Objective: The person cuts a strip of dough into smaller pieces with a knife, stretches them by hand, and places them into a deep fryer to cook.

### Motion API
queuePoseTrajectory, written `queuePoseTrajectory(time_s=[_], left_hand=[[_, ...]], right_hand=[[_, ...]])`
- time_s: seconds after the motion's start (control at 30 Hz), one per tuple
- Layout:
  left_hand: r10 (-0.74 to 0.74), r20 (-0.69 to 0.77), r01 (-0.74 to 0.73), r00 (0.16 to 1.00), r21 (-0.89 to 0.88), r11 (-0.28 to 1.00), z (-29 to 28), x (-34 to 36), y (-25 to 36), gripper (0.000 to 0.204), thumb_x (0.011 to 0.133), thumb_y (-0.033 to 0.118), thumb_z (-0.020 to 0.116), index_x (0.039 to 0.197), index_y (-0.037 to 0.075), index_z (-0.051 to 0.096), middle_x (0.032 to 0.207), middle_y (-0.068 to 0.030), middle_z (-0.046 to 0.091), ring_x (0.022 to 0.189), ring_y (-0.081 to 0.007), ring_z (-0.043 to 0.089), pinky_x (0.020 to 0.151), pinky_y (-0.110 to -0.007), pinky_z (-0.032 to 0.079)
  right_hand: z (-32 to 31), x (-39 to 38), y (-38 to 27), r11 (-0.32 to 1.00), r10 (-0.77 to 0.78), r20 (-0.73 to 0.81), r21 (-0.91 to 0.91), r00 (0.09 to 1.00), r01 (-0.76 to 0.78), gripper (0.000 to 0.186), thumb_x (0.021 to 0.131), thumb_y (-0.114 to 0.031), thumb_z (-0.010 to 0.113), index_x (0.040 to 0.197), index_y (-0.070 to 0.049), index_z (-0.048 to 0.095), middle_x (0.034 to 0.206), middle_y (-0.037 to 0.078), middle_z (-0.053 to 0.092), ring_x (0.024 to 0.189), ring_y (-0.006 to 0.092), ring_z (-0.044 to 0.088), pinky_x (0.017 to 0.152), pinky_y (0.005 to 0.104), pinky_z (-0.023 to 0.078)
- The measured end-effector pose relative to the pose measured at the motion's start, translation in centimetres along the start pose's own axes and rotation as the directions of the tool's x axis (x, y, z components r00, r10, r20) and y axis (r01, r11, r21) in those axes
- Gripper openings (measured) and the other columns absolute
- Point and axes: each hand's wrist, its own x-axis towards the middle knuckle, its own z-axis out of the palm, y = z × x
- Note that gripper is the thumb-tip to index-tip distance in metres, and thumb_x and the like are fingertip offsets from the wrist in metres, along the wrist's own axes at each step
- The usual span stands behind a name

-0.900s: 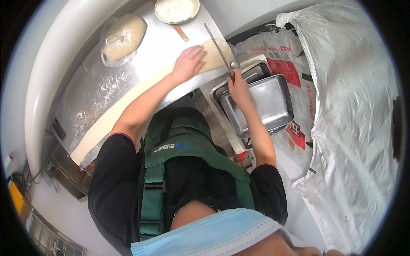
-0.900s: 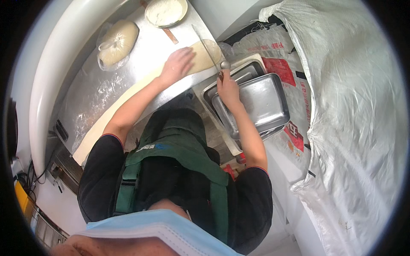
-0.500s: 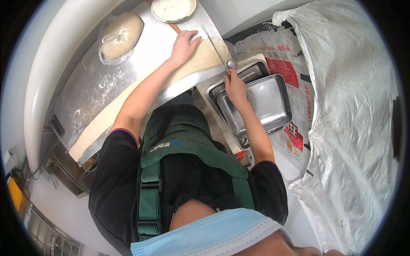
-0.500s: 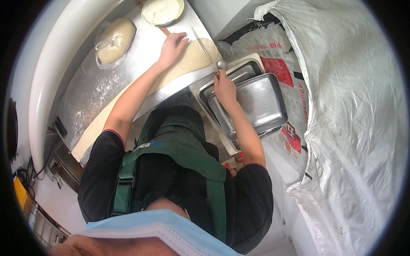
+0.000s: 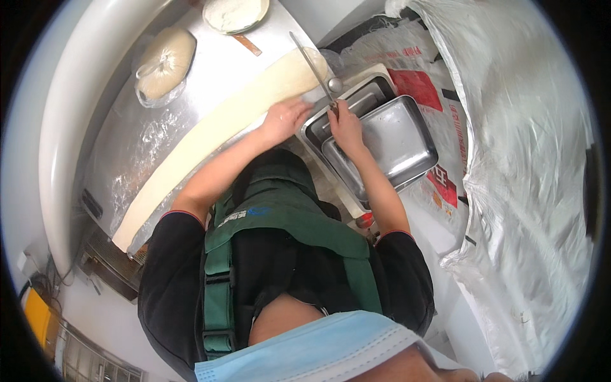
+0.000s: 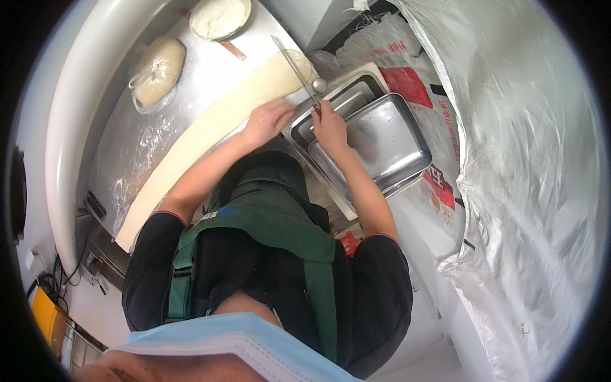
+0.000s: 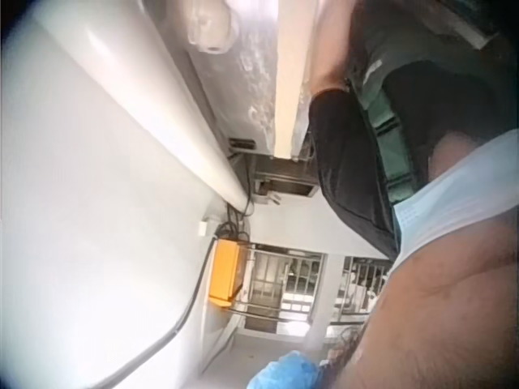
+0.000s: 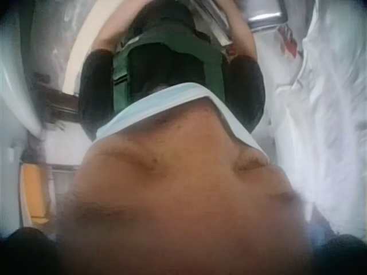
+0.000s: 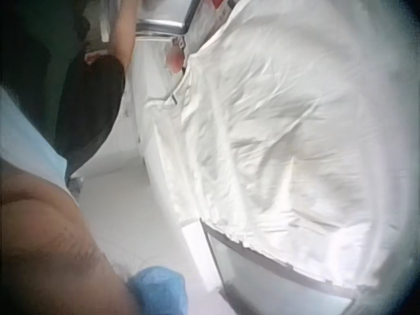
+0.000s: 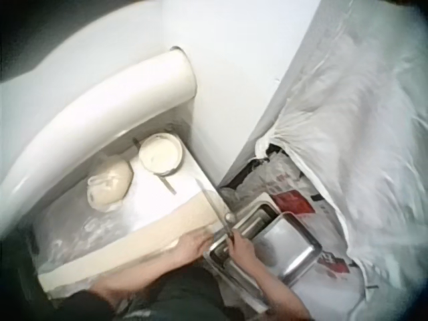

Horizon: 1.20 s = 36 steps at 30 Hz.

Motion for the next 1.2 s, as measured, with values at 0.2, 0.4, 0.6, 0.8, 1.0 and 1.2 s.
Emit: queuePoseTrajectory(time_s=[0.2, 0.4, 0.6, 0.8, 1.0, 1.2], left_hand=[[-0.129, 0.139, 0.094, 0.982, 0.240, 0.966, 3.0, -3.1, 1.1, 0.025, 0.087, 0.017, 0.055, 0.105, 0.001, 0.056, 0.079, -0.0152, 0.060, 0.071, -0.0342, 0.062, 0.060, -0.042, 0.050], [-0.225, 0.207, 0.177, 0.952, 0.224, 0.958, 4.8, -2.6, 1.0, 0.015, 0.087, 0.013, 0.053, 0.092, -0.001, 0.056, 0.081, -0.0207, 0.063, 0.073, -0.0387, 0.062, 0.062, -0.046, 0.049], [-0.234, 0.191, 0.206, 0.953, 0.157, 0.966, 5.4, -1.1, 2.1, 0.013, 0.085, 0.013, 0.055, 0.084, 0.000, 0.057, 0.077, -0.0211, 0.062, 0.073, -0.0396, 0.061, 0.063, -0.048, 0.048], [-0.226, 0.156, 0.204, 0.961, 0.145, 0.968, 5.9, -0.3, 2.5, 0.015, 0.085, 0.015, 0.055, 0.087, 0.001, 0.059, 0.071, -0.0226, 0.061, 0.068, -0.0409, 0.060, 0.060, -0.050, 0.047], [-0.284, 0.202, 0.253, 0.937, 0.164, 0.953, 5.9, -0.4, 2.3, 0.019, 0.083, 0.019, 0.056, 0.088, 0.002, 0.062, 0.068, -0.0225, 0.061, 0.065, -0.0398, 0.061, 0.060, -0.049, 0.049], [-0.304, 0.194, 0.279, 0.933, 0.146, 0.949, 6.5, -1.2, 1.4, 0.022, 0.083, 0.020, 0.057, 0.094, 0.002, 0.062, 0.076, -0.0218, 0.063, 0.070, -0.0396, 0.062, 0.064, -0.048, 0.049]], right_hand=[[-0.2, -0.6, 0.3, 1.000, 0.010, -0.030, 0.018, 1.000, -0.009, 0.026, 0.088, -0.020, 0.054, 0.108, -0.005, 0.046, 0.088, 0.021, 0.064, 0.078, 0.0410, 0.061, 0.067, 0.0492, 0.048], [0.1, -0.8, 0.6, 0.997, 0.062, -0.055, 0.051, 0.997, -0.059, 0.027, 0.087, -0.023, 0.053, 0.106, -0.005, 0.047, 0.085, 0.023, 0.063, 0.077, 0.0419, 0.062, 0.067, 0.0502, 0.049], [0.3, -1.3, 1.2, 0.994, 0.070, -0.092, 0.088, 0.993, -0.062, 0.027, 0.088, -0.023, 0.053, 0.107, -0.005, 0.046, 0.085, 0.022, 0.064, 0.078, 0.0413, 0.062, 0.067, 0.0503, 0.048], [-0.3, -1.2, 1.4, 0.995, 0.071, -0.079, 0.078, 0.994, -0.065, 0.028, 0.088, -0.023, 0.053, 0.108, -0.005, 0.046, 0.085, 0.022, 0.064, 0.079, 0.0420, 0.061, 0.067, 0.0505, 0.048], [-0.2, -1.1, 1.5, 0.996, 0.061, -0.069, 0.073, 0.996, -0.056, 0.026, 0.088, -0.022, 0.053, 0.108, -0.006, 0.047, 0.089, 0.022, 0.063, 0.082, 0.0423, 0.061, 0.069, 0.0504, 0.047], [0.1, -0.6, 1.1, 0.997, 0.050, -0.041, 0.063, 0.998, -0.048, 0.027, 0.088, -0.021, 0.053, 0.109, -0.006, 0.047, 0.089, 0.020, 0.064, 0.082, 0.0417, 0.060, 0.069, 0.0493, 0.047]])
